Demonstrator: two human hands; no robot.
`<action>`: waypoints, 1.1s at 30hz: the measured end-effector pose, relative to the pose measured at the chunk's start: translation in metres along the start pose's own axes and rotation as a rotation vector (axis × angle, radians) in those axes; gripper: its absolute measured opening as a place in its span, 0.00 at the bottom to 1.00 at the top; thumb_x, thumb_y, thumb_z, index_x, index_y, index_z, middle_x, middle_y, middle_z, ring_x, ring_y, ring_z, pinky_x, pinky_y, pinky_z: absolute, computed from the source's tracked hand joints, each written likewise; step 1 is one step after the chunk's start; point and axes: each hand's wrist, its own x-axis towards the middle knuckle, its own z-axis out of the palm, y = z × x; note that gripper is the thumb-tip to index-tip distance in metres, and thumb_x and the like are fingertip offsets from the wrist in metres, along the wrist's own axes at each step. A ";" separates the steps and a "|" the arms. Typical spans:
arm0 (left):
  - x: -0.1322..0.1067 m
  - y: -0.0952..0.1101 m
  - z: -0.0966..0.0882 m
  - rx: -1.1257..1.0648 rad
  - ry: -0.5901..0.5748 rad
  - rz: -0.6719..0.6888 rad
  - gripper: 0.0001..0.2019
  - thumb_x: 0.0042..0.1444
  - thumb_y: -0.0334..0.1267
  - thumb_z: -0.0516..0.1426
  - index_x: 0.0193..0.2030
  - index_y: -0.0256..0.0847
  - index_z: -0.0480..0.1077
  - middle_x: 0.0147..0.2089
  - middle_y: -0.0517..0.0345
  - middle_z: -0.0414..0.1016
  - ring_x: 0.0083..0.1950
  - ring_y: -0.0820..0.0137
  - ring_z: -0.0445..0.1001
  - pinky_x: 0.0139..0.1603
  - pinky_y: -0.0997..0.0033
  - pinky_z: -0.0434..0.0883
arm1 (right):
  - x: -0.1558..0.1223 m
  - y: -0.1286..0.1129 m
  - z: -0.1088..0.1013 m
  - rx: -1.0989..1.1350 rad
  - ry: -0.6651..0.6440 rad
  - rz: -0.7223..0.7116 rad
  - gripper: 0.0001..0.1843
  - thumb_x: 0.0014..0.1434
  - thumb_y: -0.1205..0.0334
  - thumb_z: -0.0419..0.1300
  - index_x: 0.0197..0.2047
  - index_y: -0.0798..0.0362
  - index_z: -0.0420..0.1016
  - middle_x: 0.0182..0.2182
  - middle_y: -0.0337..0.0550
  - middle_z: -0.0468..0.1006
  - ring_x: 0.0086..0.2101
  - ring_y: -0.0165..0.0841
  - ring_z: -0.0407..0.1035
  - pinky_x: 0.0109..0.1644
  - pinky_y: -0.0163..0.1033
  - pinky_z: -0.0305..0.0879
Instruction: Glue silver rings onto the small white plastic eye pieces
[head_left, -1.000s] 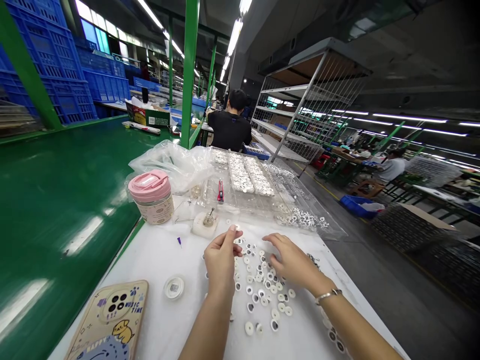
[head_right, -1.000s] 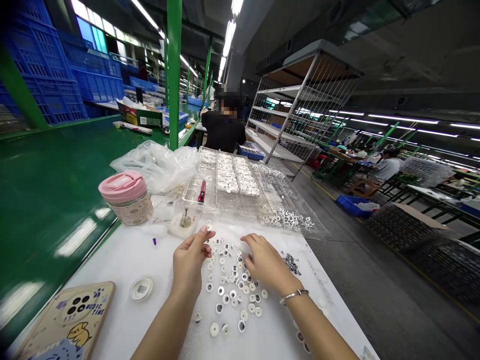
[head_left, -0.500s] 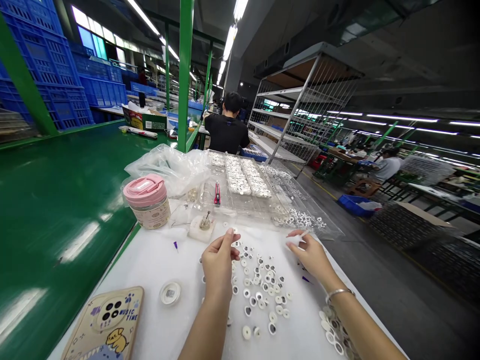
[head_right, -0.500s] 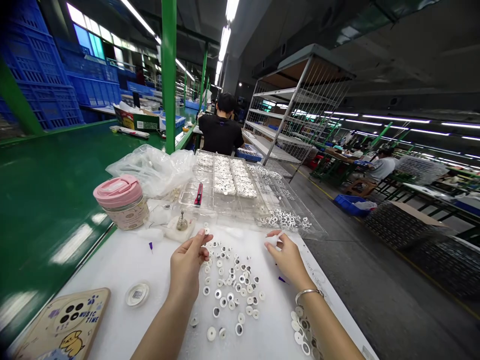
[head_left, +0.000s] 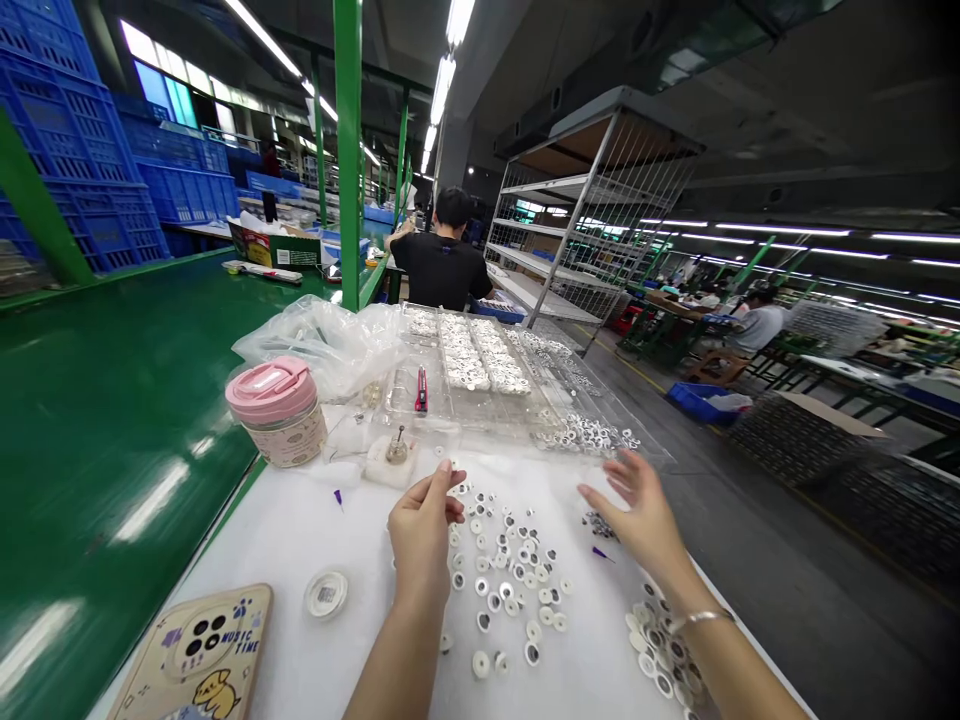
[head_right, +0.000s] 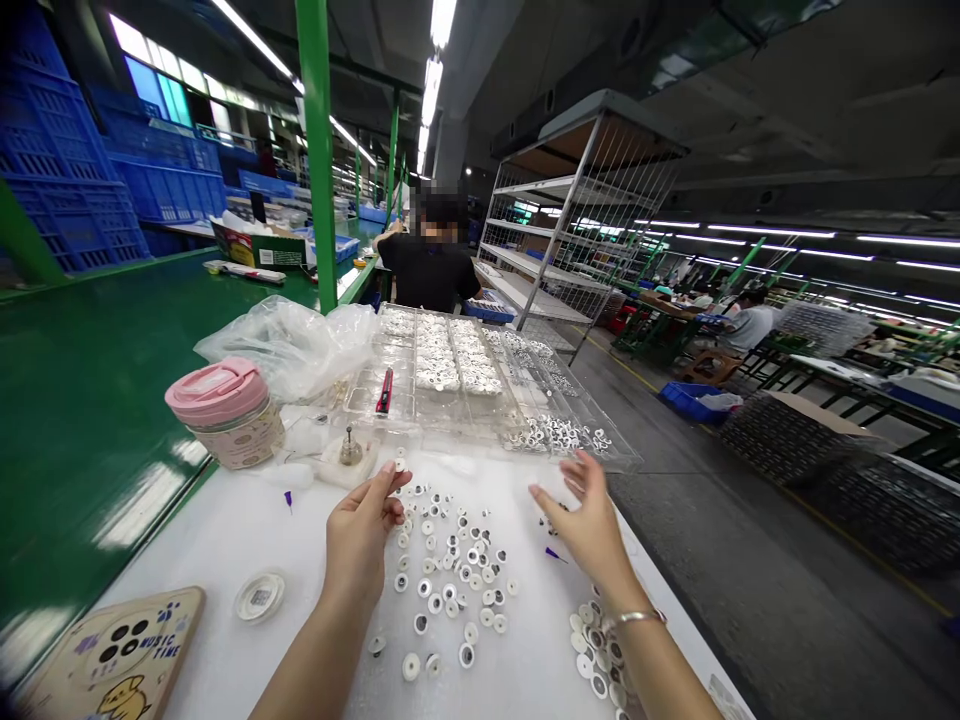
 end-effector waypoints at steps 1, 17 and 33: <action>0.000 -0.001 0.000 0.013 -0.005 0.002 0.19 0.40 0.47 0.63 0.32 0.32 0.73 0.39 0.47 0.72 0.23 0.80 0.61 0.23 0.79 0.62 | -0.003 -0.015 -0.004 0.005 0.140 -0.091 0.39 0.43 0.57 0.63 0.56 0.54 0.52 0.47 0.51 0.64 0.46 0.37 0.63 0.51 0.44 0.60; 0.004 -0.018 0.003 0.283 -0.164 -0.029 0.17 0.46 0.46 0.57 0.27 0.29 0.72 0.30 0.49 0.72 0.19 0.76 0.63 0.19 0.76 0.64 | 0.045 -0.164 0.158 -0.043 -0.766 -0.368 0.09 0.46 0.60 0.59 0.28 0.55 0.77 0.25 0.40 0.75 0.26 0.29 0.66 0.29 0.33 0.59; 0.007 -0.015 0.002 0.052 -0.145 -0.216 0.21 0.44 0.46 0.62 0.36 0.27 0.70 0.38 0.43 0.72 0.21 0.80 0.63 0.22 0.78 0.66 | 0.019 -0.135 0.042 0.386 -0.065 -0.159 0.12 0.46 0.58 0.63 0.32 0.59 0.74 0.29 0.48 0.77 0.31 0.33 0.72 0.39 0.37 0.70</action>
